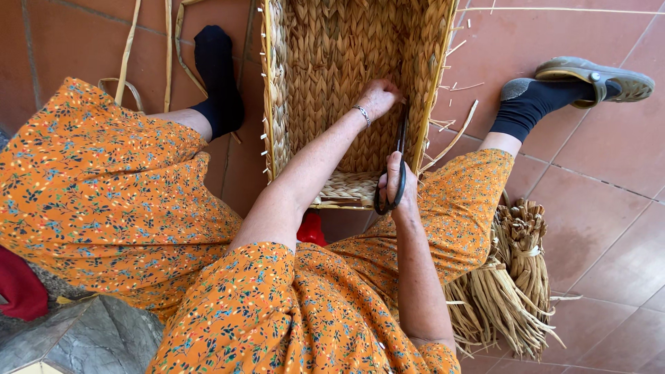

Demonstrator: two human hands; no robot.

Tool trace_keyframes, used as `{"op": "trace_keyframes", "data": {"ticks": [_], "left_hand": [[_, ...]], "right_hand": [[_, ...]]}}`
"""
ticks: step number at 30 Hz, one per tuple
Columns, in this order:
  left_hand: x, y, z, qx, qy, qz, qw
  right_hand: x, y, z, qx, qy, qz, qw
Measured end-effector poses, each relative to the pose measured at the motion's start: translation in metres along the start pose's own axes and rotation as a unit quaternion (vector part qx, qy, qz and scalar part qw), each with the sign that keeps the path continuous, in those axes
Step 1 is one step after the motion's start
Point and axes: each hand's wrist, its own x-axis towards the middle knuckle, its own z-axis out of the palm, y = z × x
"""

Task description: The person sits on the floor holding a woven water-hyacinth basket and uses scissors to trim the protruding straw ends along the basket rim and sides. They rotate the basket to reach different edges, cut off loose strands, and press the trimmed weave with their hands.

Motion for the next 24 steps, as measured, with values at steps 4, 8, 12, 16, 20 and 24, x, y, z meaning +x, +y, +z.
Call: {"op": "trace_keyframes", "data": {"ticks": [4, 8, 12, 16, 20, 24], "left_hand": [[-0.007, -0.006, 0.0, -0.059, -0.029, -0.034, 0.997], [-0.006, -0.004, 0.001, -0.082, -0.029, -0.049, 0.995], [-0.006, -0.004, 0.006, -0.138, -0.043, -0.058, 0.988], [-0.008, -0.007, 0.009, -0.161, -0.035, -0.068, 0.984], [-0.007, -0.006, 0.01, -0.141, -0.03, -0.047, 0.988], [-0.006, -0.007, 0.009, -0.043, 0.022, -0.003, 0.999]], "right_hand": [[-0.001, 0.0, 0.001, -0.022, 0.004, -0.024, 0.999], [-0.007, 0.001, 0.001, -0.02, 0.02, -0.036, 0.999], [-0.003, 0.003, -0.003, -0.03, 0.012, -0.051, 0.998], [0.014, 0.006, 0.002, -0.039, 0.014, -0.048, 0.998], [0.027, 0.013, 0.011, -0.15, 0.09, -0.147, 0.974], [0.028, 0.022, 0.013, -0.2, 0.109, -0.159, 0.961]]}}
